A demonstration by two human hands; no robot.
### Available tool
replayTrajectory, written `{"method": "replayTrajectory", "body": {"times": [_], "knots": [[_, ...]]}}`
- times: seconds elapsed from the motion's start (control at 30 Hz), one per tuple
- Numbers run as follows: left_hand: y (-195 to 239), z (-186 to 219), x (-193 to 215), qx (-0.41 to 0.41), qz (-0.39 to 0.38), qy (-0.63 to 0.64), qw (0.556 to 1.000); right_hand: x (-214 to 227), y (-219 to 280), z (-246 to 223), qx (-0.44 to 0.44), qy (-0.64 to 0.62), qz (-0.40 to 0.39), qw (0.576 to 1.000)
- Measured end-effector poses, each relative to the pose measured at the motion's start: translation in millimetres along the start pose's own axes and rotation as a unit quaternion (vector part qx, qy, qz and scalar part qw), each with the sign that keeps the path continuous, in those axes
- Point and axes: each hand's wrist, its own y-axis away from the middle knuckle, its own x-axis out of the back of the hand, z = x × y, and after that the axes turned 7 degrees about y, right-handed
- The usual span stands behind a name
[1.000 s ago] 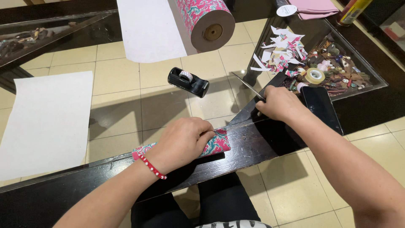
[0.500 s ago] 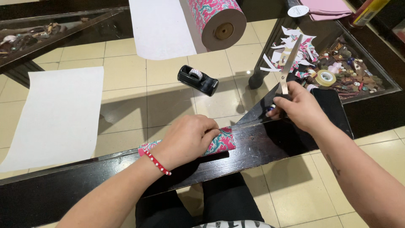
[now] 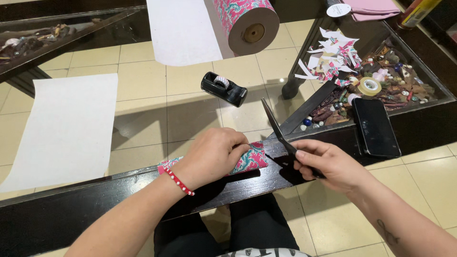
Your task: The person wraps a small rectangular item with patterned paper, securing the folds with tape. They then use scissors to trim the excess paper from the edges and corners, creating a neat finish.
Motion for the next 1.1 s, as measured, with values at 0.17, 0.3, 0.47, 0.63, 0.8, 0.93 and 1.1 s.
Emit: {"method": "replayTrajectory", "body": {"times": [0.17, 0.3, 0.47, 0.63, 0.8, 0.93, 1.1], "knots": [[1.2, -0.2, 1.4, 0.0, 0.0, -0.008, 1.0, 0.9, 9.3, 8.5, 0.024, 0.024, 0.006, 0.999], [1.1, -0.2, 1.1, -0.001, -0.002, -0.008, 1.0, 0.1, 20.4, 8.0, 0.029, 0.075, 0.017, 0.997], [-0.7, -5.7, -2.7, -0.024, -0.001, -0.029, 0.999, 8.4, 35.0, -5.1, 0.011, 0.216, 0.045, 0.975], [-1.6, -3.7, -5.0, -0.052, 0.006, -0.032, 0.998, -0.5, 55.3, -19.5, -0.009, 0.418, 0.086, 0.904], [-4.9, 3.2, -8.1, -0.051, -0.002, -0.017, 0.999, 0.7, 62.4, -13.8, 0.033, 0.469, 0.098, 0.877], [-9.9, 7.6, -10.5, -0.035, -0.019, -0.018, 0.999, 6.7, 63.8, -5.5, 0.057, 0.486, 0.106, 0.866], [-18.1, 9.4, -17.0, -0.041, -0.028, -0.029, 0.998, 9.5, 66.1, -7.6, 0.044, 0.497, 0.109, 0.86]]}}
